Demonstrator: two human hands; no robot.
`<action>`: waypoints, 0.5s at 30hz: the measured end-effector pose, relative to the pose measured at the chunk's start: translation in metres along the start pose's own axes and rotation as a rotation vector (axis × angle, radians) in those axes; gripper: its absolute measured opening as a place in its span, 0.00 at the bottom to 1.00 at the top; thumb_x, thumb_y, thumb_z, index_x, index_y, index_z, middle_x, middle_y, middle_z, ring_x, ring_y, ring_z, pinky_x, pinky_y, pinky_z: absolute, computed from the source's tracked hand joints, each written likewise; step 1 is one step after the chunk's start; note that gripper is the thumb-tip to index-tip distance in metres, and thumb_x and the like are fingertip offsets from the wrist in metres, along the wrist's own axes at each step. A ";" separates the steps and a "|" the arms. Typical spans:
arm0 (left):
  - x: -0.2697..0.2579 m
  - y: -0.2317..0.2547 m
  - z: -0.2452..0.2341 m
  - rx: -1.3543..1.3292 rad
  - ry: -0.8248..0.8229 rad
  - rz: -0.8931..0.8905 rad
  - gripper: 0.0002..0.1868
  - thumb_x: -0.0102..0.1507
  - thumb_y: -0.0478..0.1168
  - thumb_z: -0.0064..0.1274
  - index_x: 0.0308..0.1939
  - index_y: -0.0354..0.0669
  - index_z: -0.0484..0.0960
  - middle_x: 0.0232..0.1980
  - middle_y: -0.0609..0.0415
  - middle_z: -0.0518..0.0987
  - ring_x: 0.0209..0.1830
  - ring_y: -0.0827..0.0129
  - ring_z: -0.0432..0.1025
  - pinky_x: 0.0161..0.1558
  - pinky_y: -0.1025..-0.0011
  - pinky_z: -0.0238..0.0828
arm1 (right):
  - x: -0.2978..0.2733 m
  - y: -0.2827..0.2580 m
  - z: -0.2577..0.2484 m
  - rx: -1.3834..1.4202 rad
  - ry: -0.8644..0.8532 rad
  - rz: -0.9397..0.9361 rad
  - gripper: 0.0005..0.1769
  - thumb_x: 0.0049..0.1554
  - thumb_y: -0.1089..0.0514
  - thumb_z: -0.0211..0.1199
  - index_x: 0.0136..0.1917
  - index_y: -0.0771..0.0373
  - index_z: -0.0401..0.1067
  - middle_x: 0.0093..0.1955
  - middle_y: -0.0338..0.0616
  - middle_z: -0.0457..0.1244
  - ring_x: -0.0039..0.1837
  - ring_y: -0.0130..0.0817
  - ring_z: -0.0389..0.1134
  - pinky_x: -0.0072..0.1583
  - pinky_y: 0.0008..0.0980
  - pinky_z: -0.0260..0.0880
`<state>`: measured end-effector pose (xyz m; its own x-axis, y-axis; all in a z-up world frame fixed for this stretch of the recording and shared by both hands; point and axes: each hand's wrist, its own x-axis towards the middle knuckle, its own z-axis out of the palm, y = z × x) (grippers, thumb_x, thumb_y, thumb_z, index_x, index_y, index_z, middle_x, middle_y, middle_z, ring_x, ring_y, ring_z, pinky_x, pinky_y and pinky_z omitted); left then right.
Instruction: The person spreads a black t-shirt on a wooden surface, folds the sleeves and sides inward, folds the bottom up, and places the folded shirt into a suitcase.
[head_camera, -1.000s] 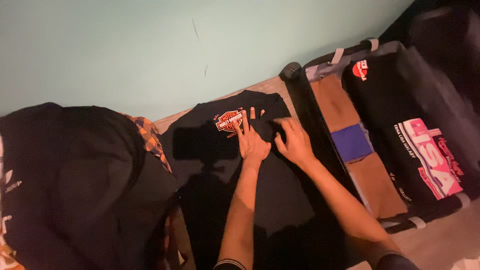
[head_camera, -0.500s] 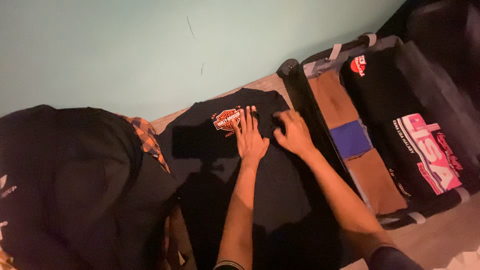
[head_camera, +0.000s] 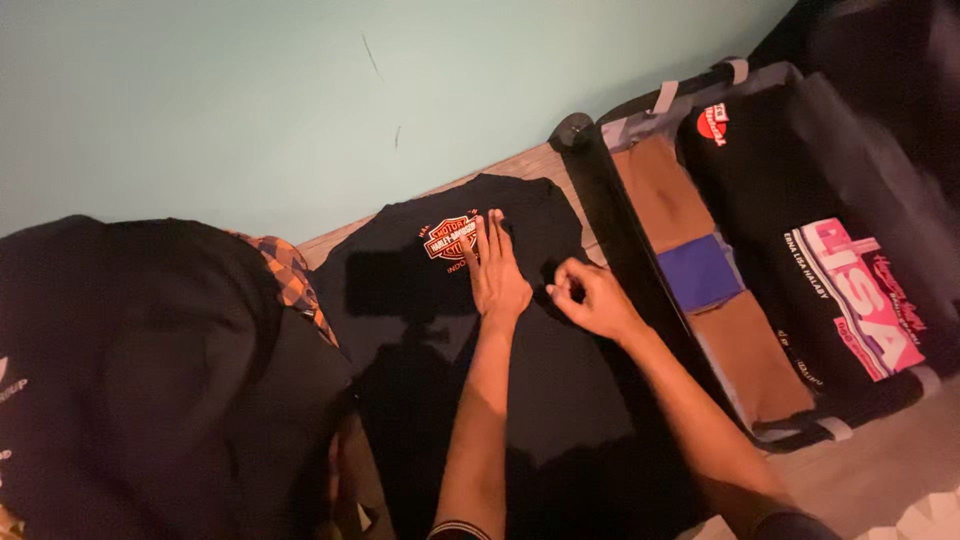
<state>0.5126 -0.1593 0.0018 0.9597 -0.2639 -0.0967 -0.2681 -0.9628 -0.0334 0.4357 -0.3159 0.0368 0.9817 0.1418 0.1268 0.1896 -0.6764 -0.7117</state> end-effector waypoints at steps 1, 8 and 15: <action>0.000 -0.002 -0.001 0.001 -0.002 -0.003 0.57 0.55 0.48 0.60 0.80 0.37 0.43 0.85 0.50 0.40 0.85 0.57 0.30 0.77 0.46 0.22 | 0.000 -0.004 0.000 0.024 0.012 0.168 0.14 0.54 0.53 0.70 0.47 0.61 0.70 0.41 0.45 0.66 0.48 0.45 0.69 0.53 0.40 0.68; 0.000 -0.002 -0.001 -0.156 -0.013 0.013 0.59 0.54 0.47 0.63 0.80 0.34 0.42 0.85 0.50 0.41 0.85 0.59 0.31 0.79 0.49 0.25 | 0.008 0.002 -0.003 -0.188 0.080 -0.164 0.11 0.52 0.55 0.71 0.47 0.62 0.77 0.50 0.49 0.67 0.57 0.49 0.67 0.60 0.45 0.65; 0.001 -0.001 0.008 -0.152 -0.006 0.008 0.58 0.54 0.44 0.62 0.79 0.33 0.43 0.85 0.49 0.41 0.85 0.58 0.32 0.80 0.49 0.23 | 0.028 0.026 0.012 -0.086 0.196 -0.012 0.08 0.62 0.62 0.60 0.54 0.60 0.76 0.57 0.45 0.67 0.63 0.45 0.67 0.68 0.42 0.65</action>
